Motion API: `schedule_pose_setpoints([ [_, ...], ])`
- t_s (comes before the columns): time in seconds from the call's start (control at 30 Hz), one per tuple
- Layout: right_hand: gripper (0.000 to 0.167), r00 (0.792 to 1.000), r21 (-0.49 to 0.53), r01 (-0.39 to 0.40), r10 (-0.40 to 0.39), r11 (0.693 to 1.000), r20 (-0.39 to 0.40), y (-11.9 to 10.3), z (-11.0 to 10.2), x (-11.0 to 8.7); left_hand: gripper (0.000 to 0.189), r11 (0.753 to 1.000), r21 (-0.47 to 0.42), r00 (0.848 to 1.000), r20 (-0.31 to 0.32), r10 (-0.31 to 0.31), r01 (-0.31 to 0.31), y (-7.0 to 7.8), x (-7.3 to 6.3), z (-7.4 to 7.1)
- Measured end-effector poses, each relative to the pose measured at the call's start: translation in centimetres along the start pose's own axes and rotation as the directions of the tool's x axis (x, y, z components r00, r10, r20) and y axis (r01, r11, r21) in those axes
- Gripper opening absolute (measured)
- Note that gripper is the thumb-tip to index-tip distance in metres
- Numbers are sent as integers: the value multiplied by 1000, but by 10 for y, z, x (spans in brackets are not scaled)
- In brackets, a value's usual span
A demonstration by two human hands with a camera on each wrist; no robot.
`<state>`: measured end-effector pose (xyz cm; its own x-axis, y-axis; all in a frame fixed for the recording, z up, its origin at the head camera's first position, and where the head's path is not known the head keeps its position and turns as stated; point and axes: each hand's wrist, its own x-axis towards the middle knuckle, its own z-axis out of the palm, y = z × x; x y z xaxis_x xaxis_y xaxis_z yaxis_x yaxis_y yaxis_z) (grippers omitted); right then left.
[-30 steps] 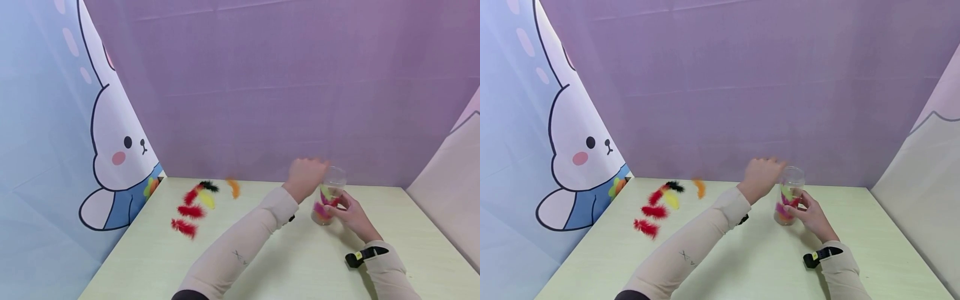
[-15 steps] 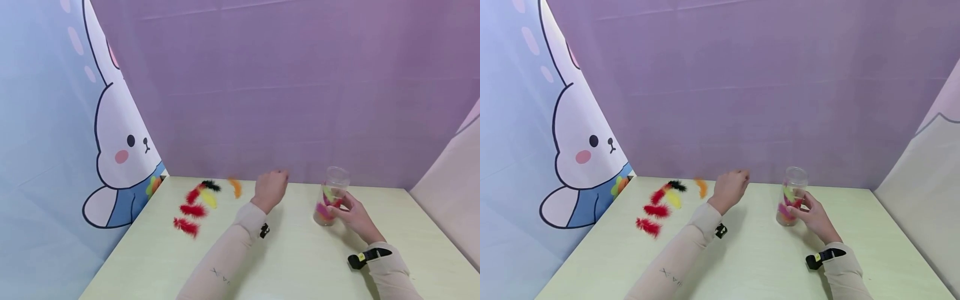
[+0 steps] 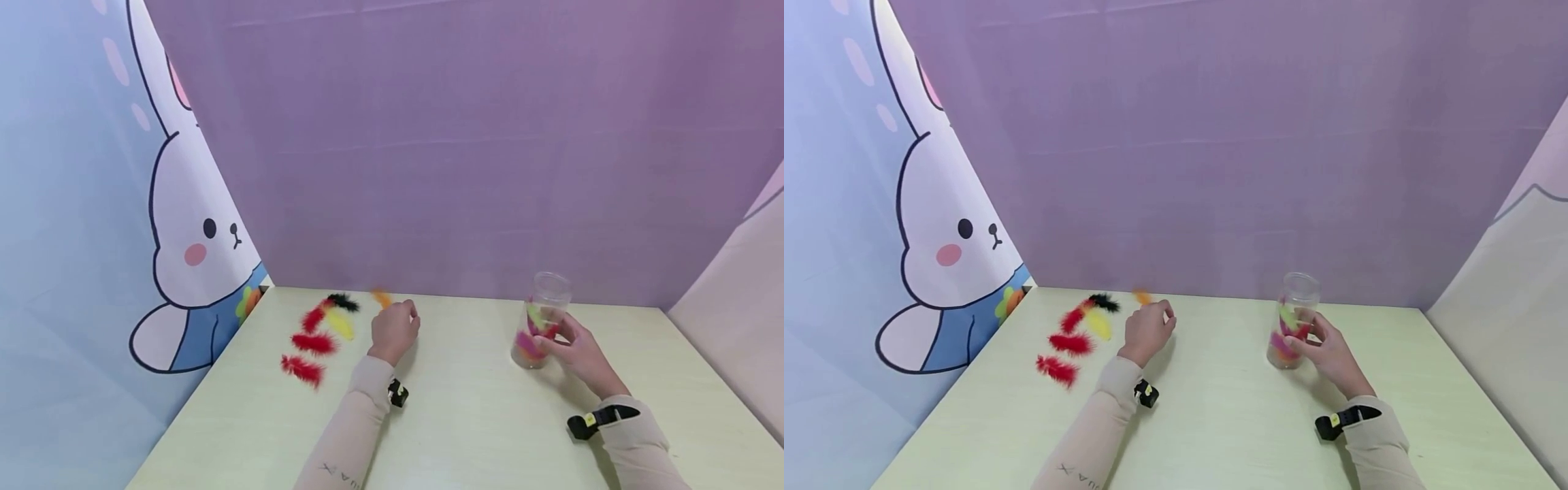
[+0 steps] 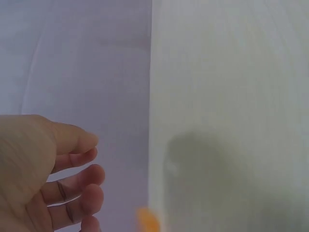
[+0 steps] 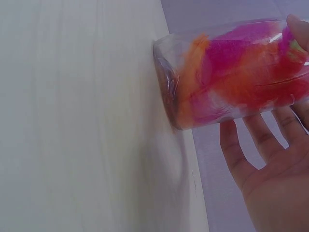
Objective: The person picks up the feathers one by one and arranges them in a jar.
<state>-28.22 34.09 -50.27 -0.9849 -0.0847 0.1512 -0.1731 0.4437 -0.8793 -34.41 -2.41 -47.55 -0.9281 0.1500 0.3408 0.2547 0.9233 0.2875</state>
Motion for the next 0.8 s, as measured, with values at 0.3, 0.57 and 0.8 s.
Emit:
schedule_pose_setpoints([
  [0.3, 73, 1000, -12, 4, -4, 1000, -10, 0, -1, -2, 6, 986, -93, 989, -38, -143, 139, -31, 0, 12],
  [0.57, 66, 999, -59, 30, -32, 998, -38, -4, 0, -1, 3, 962, -132, 971, 2, -240, 238, -49, 0, 10],
  [0.8, 67, 999, -53, 20, -22, 998, -32, -4, -2, 0, 6, 944, -159, 958, 48, -284, 288, -57, 3, 12],
])
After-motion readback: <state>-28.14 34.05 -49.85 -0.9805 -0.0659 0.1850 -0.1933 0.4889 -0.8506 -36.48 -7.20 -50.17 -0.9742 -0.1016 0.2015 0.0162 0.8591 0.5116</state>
